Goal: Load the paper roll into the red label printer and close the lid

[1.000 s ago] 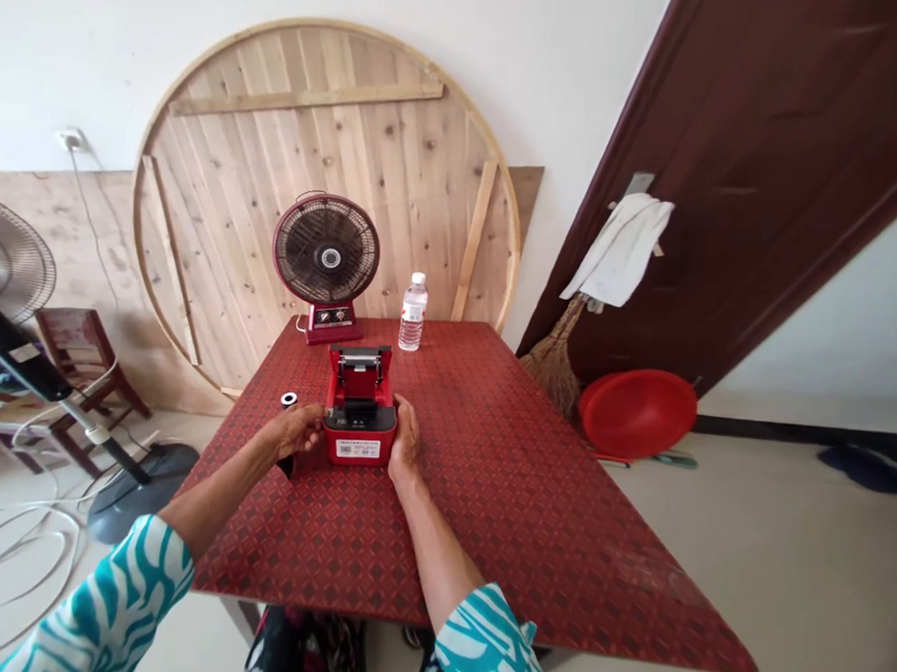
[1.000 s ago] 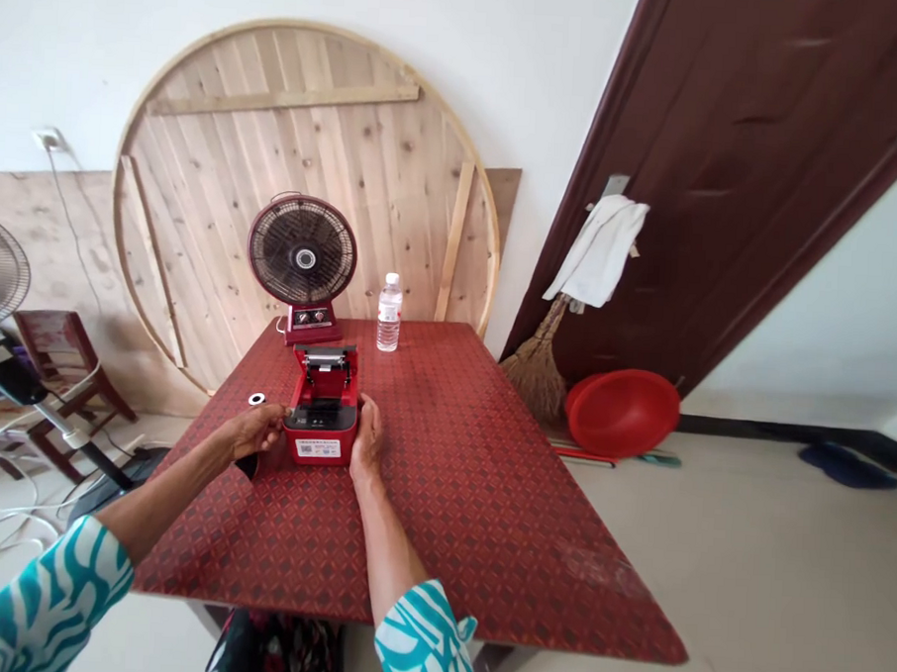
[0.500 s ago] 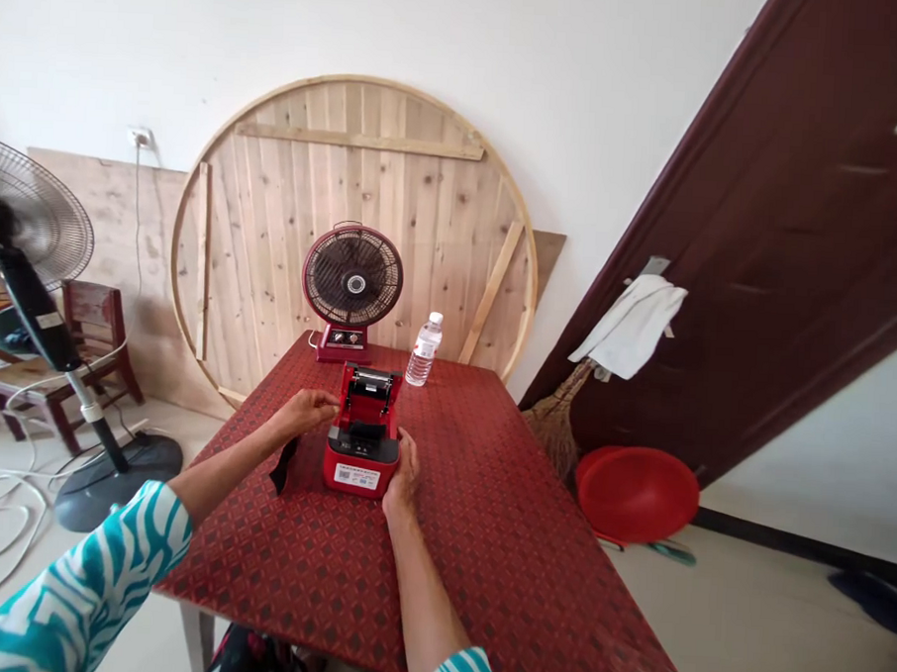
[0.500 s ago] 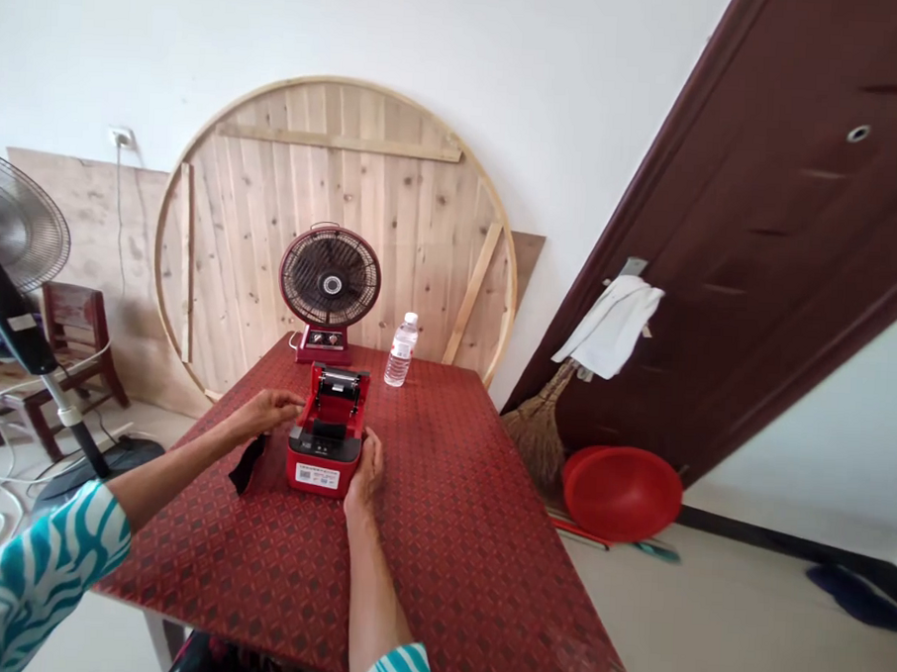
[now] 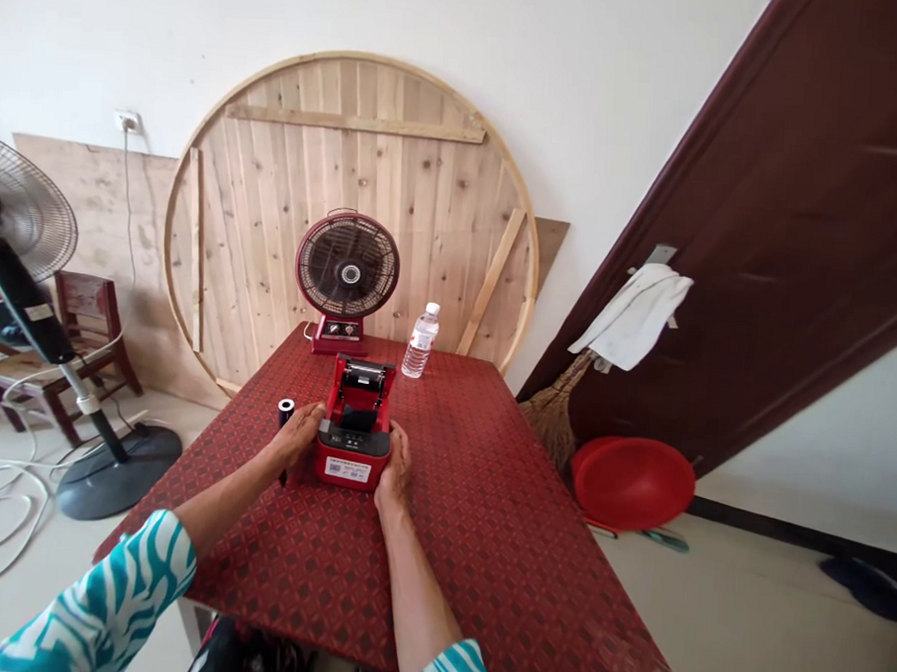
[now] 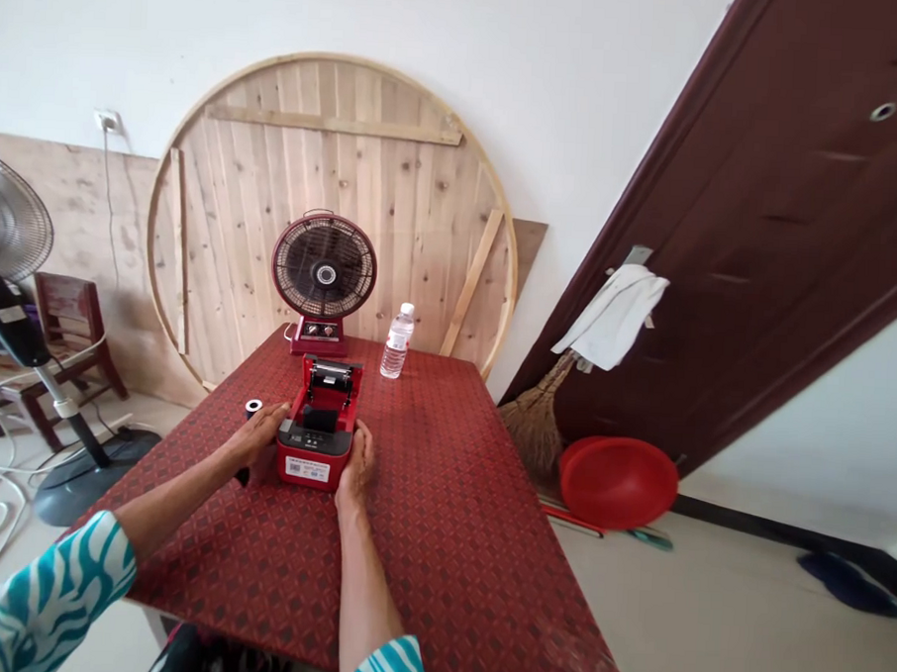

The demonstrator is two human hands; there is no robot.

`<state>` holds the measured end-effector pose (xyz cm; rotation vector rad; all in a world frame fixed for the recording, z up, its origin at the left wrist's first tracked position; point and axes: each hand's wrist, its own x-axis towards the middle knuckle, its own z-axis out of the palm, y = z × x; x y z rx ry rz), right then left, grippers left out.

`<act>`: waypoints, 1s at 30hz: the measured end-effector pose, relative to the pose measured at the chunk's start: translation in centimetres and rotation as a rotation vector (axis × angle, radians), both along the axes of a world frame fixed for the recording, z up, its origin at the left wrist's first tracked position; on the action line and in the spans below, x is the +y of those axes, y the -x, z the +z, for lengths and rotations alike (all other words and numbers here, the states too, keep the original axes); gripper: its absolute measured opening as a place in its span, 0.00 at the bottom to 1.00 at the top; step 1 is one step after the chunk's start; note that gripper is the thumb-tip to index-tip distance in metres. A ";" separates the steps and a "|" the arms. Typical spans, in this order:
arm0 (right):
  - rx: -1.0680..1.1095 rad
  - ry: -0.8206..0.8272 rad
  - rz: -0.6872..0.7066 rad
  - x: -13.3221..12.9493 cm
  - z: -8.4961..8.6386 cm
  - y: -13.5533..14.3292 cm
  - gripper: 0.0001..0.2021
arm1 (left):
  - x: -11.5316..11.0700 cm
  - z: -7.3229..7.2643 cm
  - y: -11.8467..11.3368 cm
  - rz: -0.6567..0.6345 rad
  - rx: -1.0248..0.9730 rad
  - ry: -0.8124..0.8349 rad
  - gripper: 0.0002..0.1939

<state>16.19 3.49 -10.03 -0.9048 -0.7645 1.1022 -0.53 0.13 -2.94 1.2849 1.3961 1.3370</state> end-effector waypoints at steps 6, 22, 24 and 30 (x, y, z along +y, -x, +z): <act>0.015 0.013 -0.017 -0.9 0.8 -0.1 0.23 | -0.3 0.7 -0.9 -0.073 -0.102 -0.023 0.22; -0.040 0.001 -0.047 -1.4 1.7 -1.6 0.23 | -0.8 1.2 -2.2 -0.073 -0.116 -0.014 0.23; -0.054 -0.004 -0.061 -1.6 1.7 -1.6 0.23 | -0.8 1.0 -2.2 -0.065 -0.098 -0.007 0.23; -0.062 0.015 -0.073 -1.7 1.0 -1.8 0.23 | 0.6 2.2 -1.0 -0.053 0.146 -0.024 0.18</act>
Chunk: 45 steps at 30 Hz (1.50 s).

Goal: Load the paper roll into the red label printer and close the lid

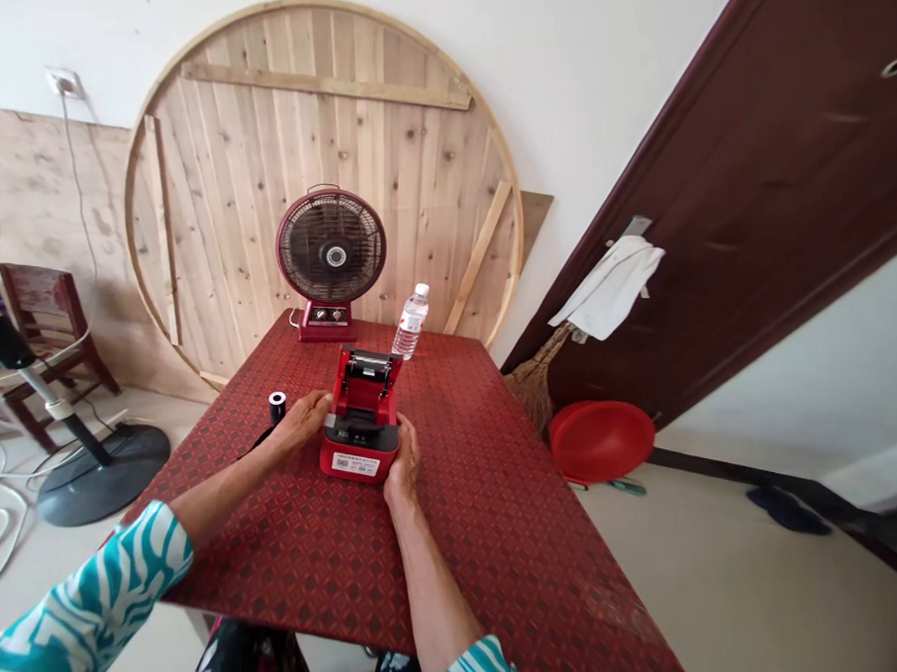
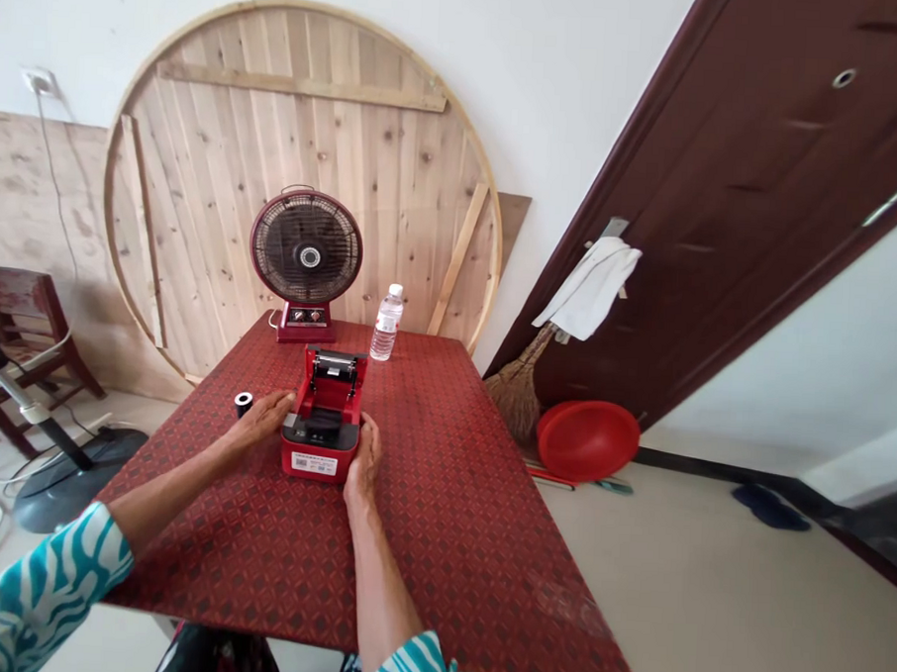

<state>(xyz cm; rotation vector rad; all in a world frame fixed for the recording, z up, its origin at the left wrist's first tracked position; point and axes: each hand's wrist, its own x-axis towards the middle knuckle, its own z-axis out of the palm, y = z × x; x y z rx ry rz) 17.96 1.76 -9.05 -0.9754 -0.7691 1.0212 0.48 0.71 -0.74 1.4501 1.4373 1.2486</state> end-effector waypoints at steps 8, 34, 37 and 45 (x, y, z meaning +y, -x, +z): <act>-0.015 -0.005 -0.026 0.6 -1.1 0.0 0.24 | 6.3 4.0 -2.2 -0.465 0.583 -0.101 0.07; -0.019 -0.038 -0.019 1.2 -1.5 0.0 0.24 | 4.5 6.5 0.1 -0.241 0.651 -0.209 0.20; -0.009 -0.028 -0.012 1.1 -1.3 -0.1 0.23 | 5.4 5.9 4.0 -0.101 0.433 -0.243 0.22; -0.008 0.014 -0.034 0.8 -1.0 -0.2 0.23 | 7.7 0.4 6.9 0.103 0.523 0.008 0.11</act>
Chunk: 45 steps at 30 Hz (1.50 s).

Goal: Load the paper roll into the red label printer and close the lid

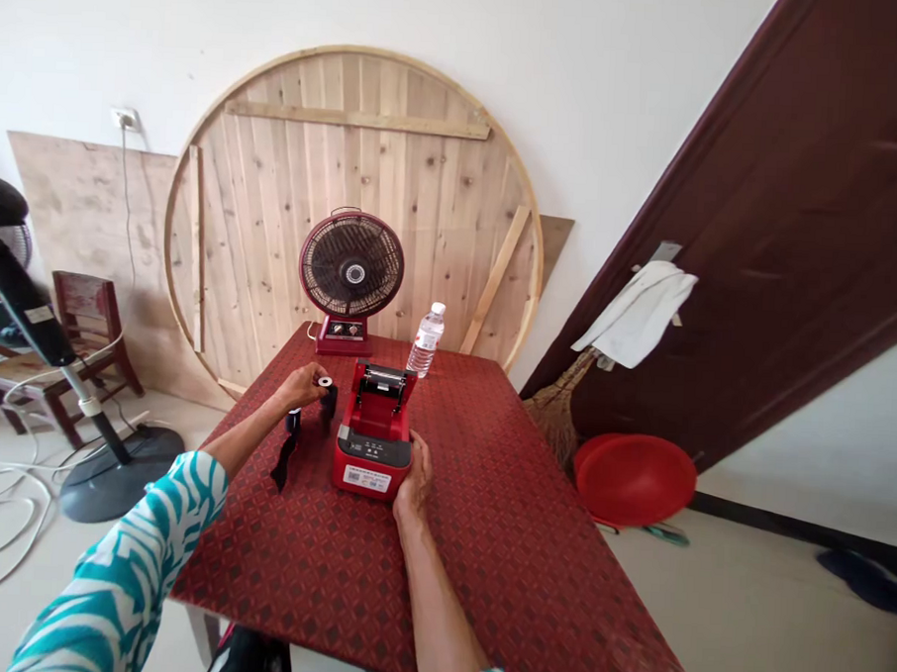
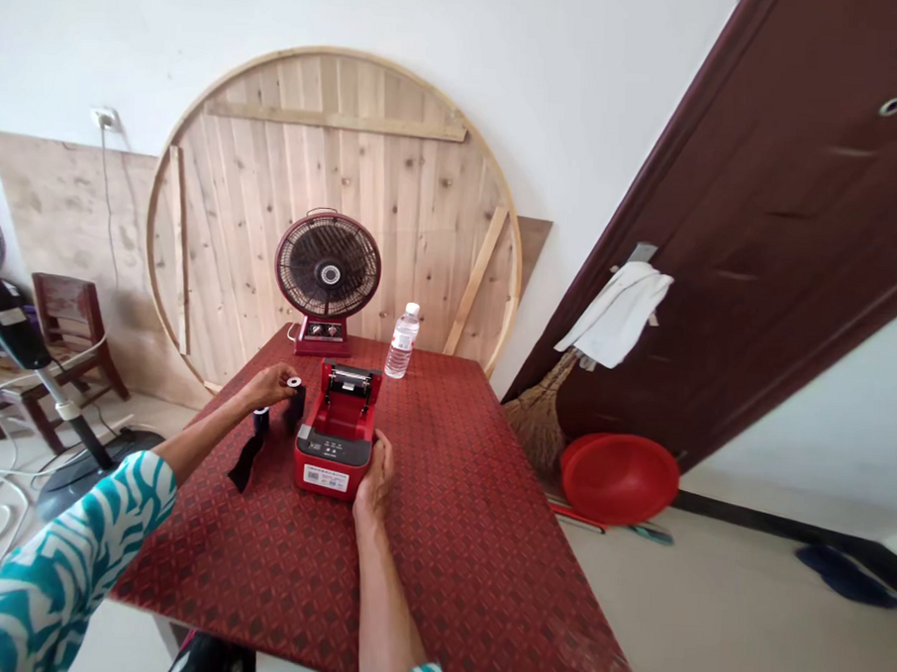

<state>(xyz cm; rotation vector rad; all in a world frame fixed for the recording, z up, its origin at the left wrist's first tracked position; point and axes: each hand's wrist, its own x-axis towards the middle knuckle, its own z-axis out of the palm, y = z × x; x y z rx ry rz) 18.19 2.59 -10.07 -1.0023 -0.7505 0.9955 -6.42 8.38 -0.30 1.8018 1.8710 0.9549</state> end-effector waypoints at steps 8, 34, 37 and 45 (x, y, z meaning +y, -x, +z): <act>0.006 -0.006 0.025 -0.1 0.0 0.0 0.23 | 0.9 -1.0 -0.9 0.041 0.063 0.100 0.14; -0.013 -0.034 0.022 0.5 -0.2 0.5 0.22 | -8.1 -0.7 0.1 -0.246 -0.617 -0.071 0.33; -0.012 -0.081 0.015 0.7 -0.5 0.6 0.22 | -7.2 2.3 -3.0 -0.404 -0.363 -0.132 0.26; 0.007 -0.106 0.012 0.9 -0.6 1.0 0.21 | -3.4 4.2 -8.4 -0.487 0.354 0.014 0.18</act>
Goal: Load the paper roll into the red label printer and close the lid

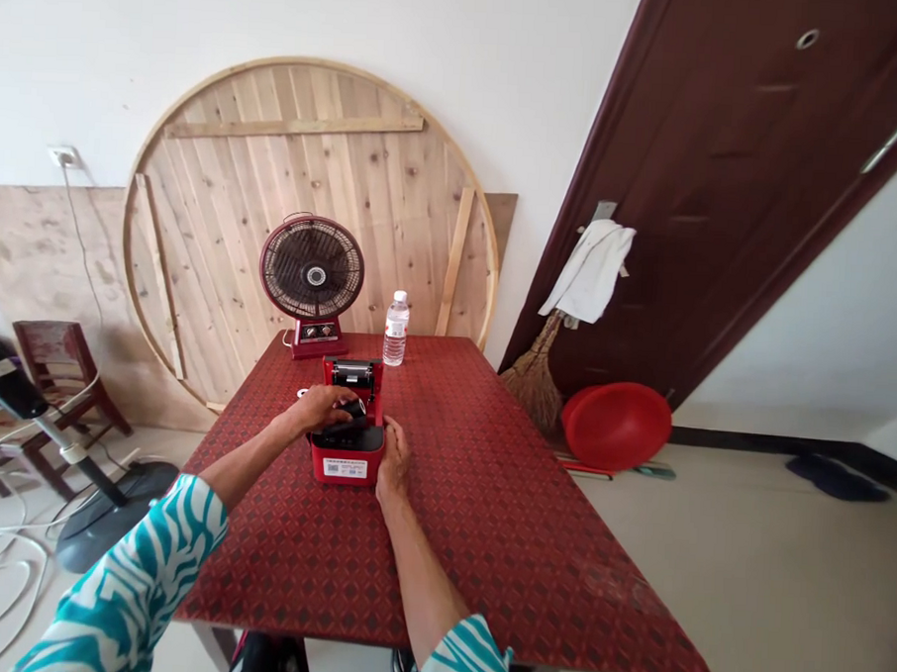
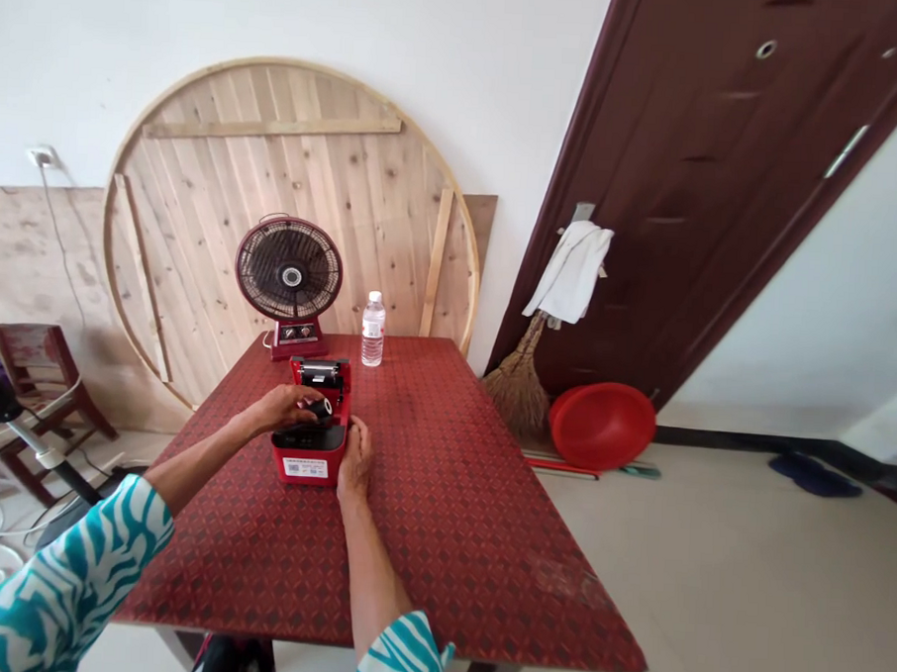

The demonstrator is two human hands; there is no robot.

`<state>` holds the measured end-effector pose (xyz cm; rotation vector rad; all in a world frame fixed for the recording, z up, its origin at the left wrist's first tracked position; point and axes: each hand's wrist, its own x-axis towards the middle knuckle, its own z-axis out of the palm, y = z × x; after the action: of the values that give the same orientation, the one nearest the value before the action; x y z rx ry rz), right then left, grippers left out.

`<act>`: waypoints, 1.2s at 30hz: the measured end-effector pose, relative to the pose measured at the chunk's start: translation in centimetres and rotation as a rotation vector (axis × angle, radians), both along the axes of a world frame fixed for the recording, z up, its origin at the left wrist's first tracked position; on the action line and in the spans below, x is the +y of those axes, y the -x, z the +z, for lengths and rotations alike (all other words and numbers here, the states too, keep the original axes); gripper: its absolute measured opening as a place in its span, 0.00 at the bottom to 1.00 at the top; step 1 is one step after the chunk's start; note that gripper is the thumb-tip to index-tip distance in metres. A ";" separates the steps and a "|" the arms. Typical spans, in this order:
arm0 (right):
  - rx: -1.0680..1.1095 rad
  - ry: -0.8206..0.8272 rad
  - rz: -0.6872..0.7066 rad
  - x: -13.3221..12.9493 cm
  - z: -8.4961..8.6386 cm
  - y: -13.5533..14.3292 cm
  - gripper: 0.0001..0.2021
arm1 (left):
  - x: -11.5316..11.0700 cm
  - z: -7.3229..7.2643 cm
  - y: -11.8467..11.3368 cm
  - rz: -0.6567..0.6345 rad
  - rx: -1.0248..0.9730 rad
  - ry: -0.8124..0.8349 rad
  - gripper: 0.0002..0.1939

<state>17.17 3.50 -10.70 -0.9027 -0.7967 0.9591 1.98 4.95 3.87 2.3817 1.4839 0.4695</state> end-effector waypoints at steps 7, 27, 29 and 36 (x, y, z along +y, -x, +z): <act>-0.030 0.015 -0.008 -0.1 0.3 0.1 0.21 | 1.6 0.1 -2.1 -0.025 0.321 0.070 0.14; -0.043 0.067 0.005 -0.8 -0.2 -0.7 0.24 | -4.6 -5.9 1.1 -0.125 -0.579 -0.309 0.26; -0.045 0.076 0.009 -0.7 0.1 -0.9 0.24 | -4.5 -6.1 1.2 -0.152 -0.513 -0.367 0.27; -0.138 -0.004 0.029 4.8 5.9 -2.2 0.25 | -4.2 -7.1 1.3 -0.091 -0.387 -0.617 0.26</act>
<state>19.39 8.32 -4.78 -0.9633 -0.9305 0.9275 0.63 0.74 -3.23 2.5543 1.1604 1.4454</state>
